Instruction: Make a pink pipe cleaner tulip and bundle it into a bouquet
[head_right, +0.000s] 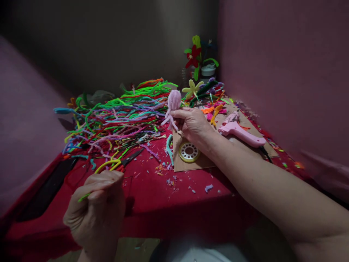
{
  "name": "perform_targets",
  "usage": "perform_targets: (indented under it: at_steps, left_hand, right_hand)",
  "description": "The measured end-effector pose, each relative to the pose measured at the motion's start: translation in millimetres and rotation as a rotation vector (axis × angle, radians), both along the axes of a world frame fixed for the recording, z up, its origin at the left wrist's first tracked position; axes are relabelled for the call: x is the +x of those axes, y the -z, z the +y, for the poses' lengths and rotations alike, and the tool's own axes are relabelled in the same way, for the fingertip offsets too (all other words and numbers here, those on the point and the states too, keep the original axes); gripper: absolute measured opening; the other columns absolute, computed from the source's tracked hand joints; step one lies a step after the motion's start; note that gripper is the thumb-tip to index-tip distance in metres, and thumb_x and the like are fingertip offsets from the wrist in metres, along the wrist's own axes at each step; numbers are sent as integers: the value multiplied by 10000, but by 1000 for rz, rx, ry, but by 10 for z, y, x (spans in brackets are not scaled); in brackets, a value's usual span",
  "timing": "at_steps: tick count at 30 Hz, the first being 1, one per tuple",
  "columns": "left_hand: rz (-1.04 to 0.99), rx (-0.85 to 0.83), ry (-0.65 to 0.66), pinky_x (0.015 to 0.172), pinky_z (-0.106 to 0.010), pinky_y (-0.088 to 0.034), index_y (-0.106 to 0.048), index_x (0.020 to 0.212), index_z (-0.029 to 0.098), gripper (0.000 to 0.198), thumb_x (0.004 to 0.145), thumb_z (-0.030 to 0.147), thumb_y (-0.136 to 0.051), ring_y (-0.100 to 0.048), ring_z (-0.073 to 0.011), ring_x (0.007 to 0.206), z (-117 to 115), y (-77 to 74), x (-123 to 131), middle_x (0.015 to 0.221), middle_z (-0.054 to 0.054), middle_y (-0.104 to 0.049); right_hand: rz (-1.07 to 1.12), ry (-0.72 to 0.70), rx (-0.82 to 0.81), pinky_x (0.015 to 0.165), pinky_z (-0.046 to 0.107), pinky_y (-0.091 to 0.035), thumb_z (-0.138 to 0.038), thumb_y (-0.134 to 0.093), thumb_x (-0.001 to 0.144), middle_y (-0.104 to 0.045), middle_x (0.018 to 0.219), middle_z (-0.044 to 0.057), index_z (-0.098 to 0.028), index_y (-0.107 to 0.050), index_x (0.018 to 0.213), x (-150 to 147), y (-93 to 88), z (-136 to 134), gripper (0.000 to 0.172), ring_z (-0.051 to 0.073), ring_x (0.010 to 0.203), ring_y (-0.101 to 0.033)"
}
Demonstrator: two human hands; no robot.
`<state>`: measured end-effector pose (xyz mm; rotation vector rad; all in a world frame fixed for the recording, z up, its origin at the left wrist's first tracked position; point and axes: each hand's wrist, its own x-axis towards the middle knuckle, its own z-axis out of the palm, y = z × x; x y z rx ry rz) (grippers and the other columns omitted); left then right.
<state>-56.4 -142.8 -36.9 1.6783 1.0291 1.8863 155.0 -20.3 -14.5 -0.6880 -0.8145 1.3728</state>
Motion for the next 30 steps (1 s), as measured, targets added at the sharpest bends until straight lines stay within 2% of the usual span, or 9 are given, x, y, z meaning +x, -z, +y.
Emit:
perform_targets:
  at_steps: [5,14,19,23,28,30]
  left_hand:
    - [-53,-49,-91,699,-330,-449,-639,751,241,78,808,261,-591,-519,-144,684,-96,8,-27,660,14,-538]
    - [-146,-163,-16,706,-281,-454,-653,776,225,144,831,156,-539,-526,-126,707,-209,4,-64,709,14,-563]
    - [-183,-238,-64,742,-275,-474,-654,766,236,133,829,186,-548,-550,-130,763,-280,17,-89,771,8,-600]
    - [-123,-265,-132,736,-266,-481,-641,722,228,125,817,194,-567,-544,-121,717,-301,1,-71,718,13,-593]
    - [-8,-171,-126,708,-277,-491,-642,764,238,72,803,219,-586,-555,-134,717,-212,35,-88,748,3,-592]
    - [68,-197,-113,688,-282,-504,-672,813,248,77,789,264,-600,-574,-152,723,-149,61,-103,765,-14,-615]
  right_hand:
    - [-28,5,5,434,243,-352,-107,-629,627,-501,527,-14,-158,-565,565,-2,-6,-4,102,73,437,-424]
    - [-35,8,24,436,244,-357,-106,-624,633,-512,543,-6,-161,-564,546,11,-18,-11,119,80,459,-431]
    - [-25,38,13,448,245,-377,-95,-626,618,-505,547,-7,-157,-577,558,5,-32,-17,99,78,460,-432]
    - [-2,34,20,450,239,-386,-85,-629,615,-497,532,-14,-158,-582,560,1,-30,-9,103,79,465,-441]
    - [47,1,29,436,243,-391,-126,-665,593,-529,517,-15,-158,-593,570,3,-21,3,82,83,440,-435]
    - [48,-11,22,421,240,-383,-143,-669,587,-542,519,-9,-169,-595,564,2,-15,11,81,86,430,-440]
